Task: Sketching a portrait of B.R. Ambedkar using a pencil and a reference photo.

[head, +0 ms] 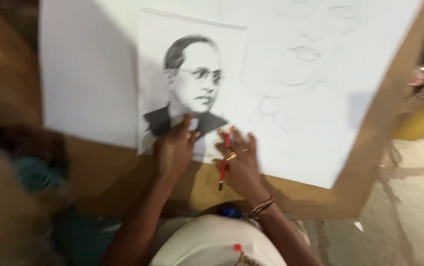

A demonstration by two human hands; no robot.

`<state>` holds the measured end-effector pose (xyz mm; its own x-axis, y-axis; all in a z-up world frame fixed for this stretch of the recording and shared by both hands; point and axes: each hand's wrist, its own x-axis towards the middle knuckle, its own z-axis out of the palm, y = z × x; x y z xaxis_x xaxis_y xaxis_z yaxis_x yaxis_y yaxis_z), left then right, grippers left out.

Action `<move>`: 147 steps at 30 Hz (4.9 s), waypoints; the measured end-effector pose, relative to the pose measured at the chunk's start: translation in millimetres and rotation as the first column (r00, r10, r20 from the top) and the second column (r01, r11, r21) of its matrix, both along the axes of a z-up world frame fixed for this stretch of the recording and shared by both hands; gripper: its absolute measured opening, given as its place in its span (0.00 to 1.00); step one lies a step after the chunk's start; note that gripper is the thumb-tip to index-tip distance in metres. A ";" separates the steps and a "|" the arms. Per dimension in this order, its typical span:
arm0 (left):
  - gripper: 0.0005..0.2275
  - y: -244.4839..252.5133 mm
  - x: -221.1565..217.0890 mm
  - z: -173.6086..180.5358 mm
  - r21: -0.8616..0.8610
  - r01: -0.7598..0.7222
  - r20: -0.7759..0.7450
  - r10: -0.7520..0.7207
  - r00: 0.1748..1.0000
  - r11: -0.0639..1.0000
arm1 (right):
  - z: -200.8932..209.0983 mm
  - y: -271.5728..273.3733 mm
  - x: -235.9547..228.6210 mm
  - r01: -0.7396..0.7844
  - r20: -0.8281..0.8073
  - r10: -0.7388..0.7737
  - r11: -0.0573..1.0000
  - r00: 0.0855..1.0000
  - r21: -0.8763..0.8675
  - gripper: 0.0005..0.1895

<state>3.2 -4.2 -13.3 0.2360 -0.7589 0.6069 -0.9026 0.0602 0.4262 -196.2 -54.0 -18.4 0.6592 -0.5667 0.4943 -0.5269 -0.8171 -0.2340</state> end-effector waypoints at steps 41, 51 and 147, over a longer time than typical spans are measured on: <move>0.27 47.5 2.6 -9.7 0.111 -0.199 0.104 0.188 0.977 0.974 | -38.3 26.7 -86.2 0.189 0.126 -0.186 0.982 0.974 -0.008 0.17; 0.28 47.5 2.9 -13.8 0.085 -0.193 0.130 0.181 0.975 0.978 | -34.0 28.9 -86.8 0.204 0.118 -0.199 0.979 0.973 -0.031 0.17; 0.29 49.4 10.5 -15.1 0.129 -0.198 0.213 0.168 0.963 0.972 | -28.8 -0.4 -191.9 0.460 0.663 -0.541 0.829 0.518 0.318 0.19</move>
